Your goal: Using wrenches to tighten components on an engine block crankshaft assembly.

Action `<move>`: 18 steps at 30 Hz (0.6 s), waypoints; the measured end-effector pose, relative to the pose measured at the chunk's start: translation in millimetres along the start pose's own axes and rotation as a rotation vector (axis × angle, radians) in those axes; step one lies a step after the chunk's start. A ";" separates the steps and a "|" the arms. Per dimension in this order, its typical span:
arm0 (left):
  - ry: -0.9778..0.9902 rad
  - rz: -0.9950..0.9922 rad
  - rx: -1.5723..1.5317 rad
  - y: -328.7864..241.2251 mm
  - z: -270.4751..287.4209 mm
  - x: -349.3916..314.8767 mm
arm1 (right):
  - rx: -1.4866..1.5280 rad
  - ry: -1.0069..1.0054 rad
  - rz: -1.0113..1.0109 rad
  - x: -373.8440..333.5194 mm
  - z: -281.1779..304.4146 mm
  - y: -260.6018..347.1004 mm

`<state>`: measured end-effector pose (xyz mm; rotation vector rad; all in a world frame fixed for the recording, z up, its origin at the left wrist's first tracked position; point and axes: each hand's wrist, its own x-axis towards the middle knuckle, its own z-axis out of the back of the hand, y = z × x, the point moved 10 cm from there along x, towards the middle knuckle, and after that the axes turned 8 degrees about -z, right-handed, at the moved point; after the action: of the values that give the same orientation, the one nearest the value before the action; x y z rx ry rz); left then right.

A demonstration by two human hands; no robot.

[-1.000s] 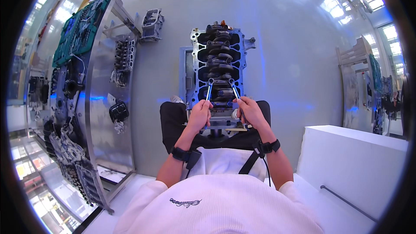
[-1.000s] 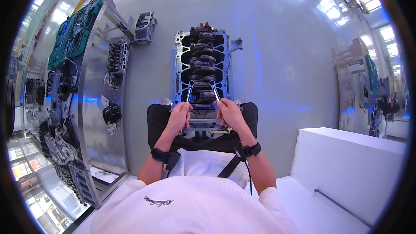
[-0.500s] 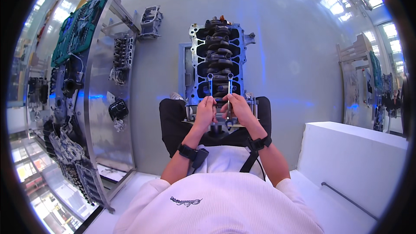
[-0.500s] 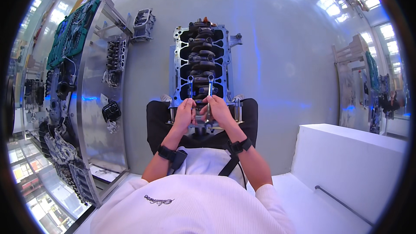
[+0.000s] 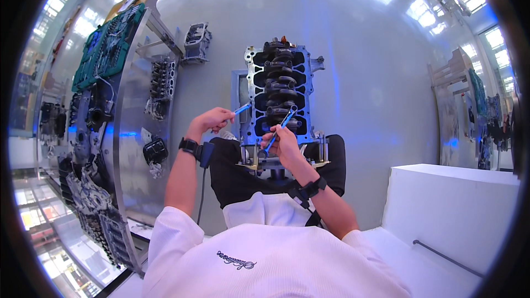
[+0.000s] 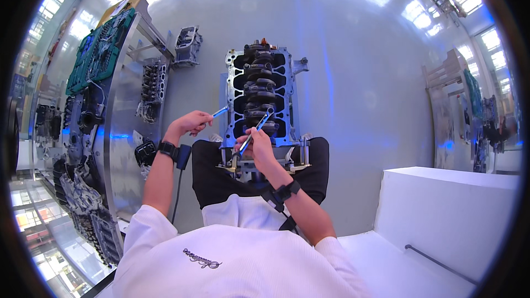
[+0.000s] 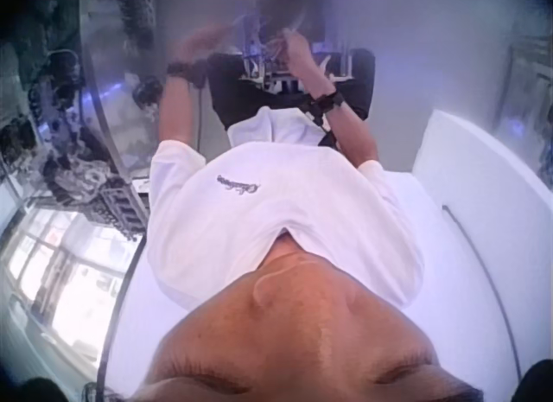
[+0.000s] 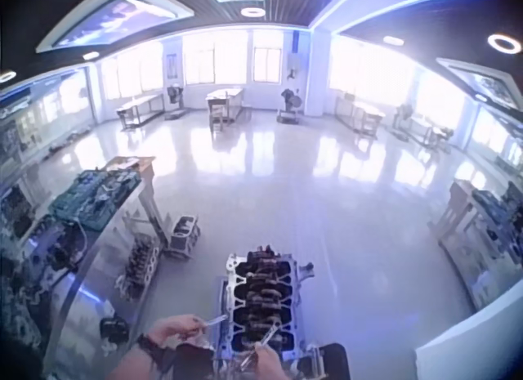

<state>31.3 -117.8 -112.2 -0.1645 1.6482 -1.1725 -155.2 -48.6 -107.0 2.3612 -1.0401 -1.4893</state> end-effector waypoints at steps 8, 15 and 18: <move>-0.250 -0.318 -0.253 -36.4 -54.9 -37.9 | -0.273 -0.034 0.166 -37.6 24.3 23.2; -0.341 -0.326 -0.358 -19.5 -116.2 -14.6 | -0.512 -0.098 0.168 -37.7 47.4 42.5; -0.398 -0.285 -0.361 -8.4 -124.1 -7.4 | -0.627 -0.101 0.173 -37.0 49.8 45.6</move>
<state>-67.8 -42.5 -105.8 -0.8318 1.4923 -0.9582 -228.3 -48.4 -82.6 1.7357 -0.6411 -1.5863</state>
